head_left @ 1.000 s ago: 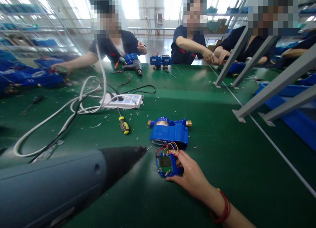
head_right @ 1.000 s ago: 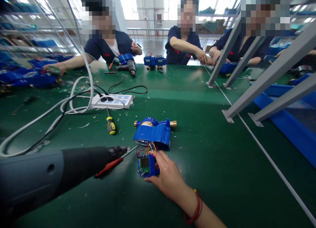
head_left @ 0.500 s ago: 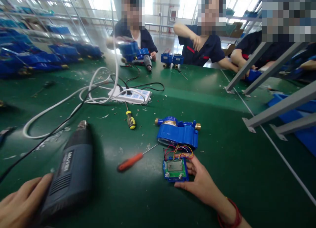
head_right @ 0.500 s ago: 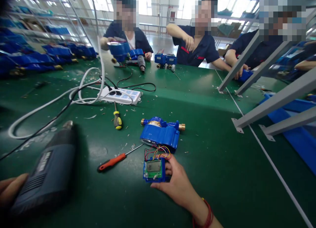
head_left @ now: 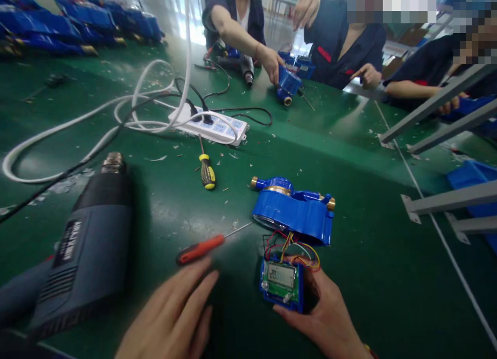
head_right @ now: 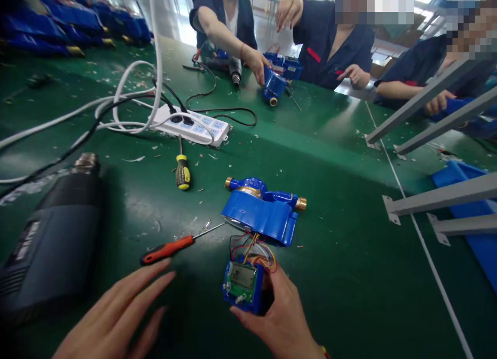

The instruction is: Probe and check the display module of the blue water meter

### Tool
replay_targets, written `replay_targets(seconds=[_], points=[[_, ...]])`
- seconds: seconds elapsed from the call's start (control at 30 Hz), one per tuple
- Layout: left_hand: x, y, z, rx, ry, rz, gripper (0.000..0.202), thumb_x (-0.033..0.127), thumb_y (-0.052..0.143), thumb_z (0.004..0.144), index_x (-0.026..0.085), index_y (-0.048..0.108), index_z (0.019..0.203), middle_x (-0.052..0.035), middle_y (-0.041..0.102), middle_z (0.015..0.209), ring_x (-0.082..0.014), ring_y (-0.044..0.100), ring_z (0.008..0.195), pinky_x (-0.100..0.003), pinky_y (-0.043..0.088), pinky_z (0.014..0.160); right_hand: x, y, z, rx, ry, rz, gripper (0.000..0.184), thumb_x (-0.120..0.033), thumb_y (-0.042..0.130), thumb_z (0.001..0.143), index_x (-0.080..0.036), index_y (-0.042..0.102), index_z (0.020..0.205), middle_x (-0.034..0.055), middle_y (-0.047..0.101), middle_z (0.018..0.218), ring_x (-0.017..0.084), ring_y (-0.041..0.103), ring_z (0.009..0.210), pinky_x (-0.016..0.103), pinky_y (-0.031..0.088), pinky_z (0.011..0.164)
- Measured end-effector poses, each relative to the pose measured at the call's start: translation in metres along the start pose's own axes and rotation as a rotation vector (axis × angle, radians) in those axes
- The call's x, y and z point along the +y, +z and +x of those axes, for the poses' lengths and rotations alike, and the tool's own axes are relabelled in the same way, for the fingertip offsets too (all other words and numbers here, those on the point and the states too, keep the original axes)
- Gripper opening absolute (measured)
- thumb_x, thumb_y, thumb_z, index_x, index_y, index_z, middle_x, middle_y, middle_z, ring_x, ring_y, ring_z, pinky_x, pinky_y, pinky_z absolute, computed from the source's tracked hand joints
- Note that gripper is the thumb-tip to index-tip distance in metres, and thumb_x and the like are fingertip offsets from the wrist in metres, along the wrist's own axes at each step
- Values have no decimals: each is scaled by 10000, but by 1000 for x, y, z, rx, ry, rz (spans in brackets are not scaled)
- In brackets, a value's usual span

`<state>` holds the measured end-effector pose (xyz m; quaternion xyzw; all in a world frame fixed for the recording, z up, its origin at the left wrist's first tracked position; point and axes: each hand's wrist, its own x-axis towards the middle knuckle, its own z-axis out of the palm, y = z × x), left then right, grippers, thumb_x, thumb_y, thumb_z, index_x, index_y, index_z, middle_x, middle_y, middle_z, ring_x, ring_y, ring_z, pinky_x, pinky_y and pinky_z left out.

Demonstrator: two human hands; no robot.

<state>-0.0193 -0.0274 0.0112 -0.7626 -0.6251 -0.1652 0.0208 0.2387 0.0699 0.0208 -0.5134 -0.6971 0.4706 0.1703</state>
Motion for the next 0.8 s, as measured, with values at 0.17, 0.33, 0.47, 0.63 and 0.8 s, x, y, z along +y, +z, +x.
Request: replay_targets(seconds=[0.17, 0.33, 0.47, 0.63, 0.8], points=[[7, 38, 41, -108, -112, 236, 591, 331, 483, 817, 153, 285, 1345, -121, 312, 1396, -295, 324, 1235, -465, 268, 1010, -6, 0, -3, 89, -64, -189, 590, -265, 689, 636, -209, 423, 1160, 83, 569, 1099, 257, 574, 994, 398, 519, 834], [-6, 38, 37, -138, -109, 209, 531, 216, 447, 833, 146, 297, 1338, -133, 411, 1311, -282, 423, 1111, -425, 377, 884, -8, 10, 2, 125, -166, -371, 593, -247, 592, 674, -194, 365, 1219, 110, 525, 1144, 267, 544, 1044, 396, 525, 831], [-19, 31, 21, -189, -135, 68, 479, 213, 423, 844, 138, 341, 1310, -138, 482, 1159, -252, 474, 992, -389, 432, 813, -4, 11, 4, 89, -182, -473, 546, -286, 552, 704, -216, 367, 1213, 105, 535, 1136, 259, 581, 997, 346, 583, 694], [-18, 23, 5, -191, -111, -124, 352, 233, 391, 868, 205, 447, 1215, -81, 515, 1056, -136, 545, 842, -189, 480, 639, -4, 12, 3, 147, -233, -578, 496, -451, 493, 771, -174, 399, 1172, 136, 564, 1081, 256, 623, 924, 284, 586, 569], [-5, 15, 0, -216, -114, -245, 308, 261, 414, 873, 269, 508, 1167, -20, 584, 1021, -100, 600, 826, -129, 489, 650, -12, 19, 5, 235, -201, -663, 507, -567, 437, 778, -170, 446, 1093, 125, 619, 955, 268, 650, 834, 321, 580, 577]])
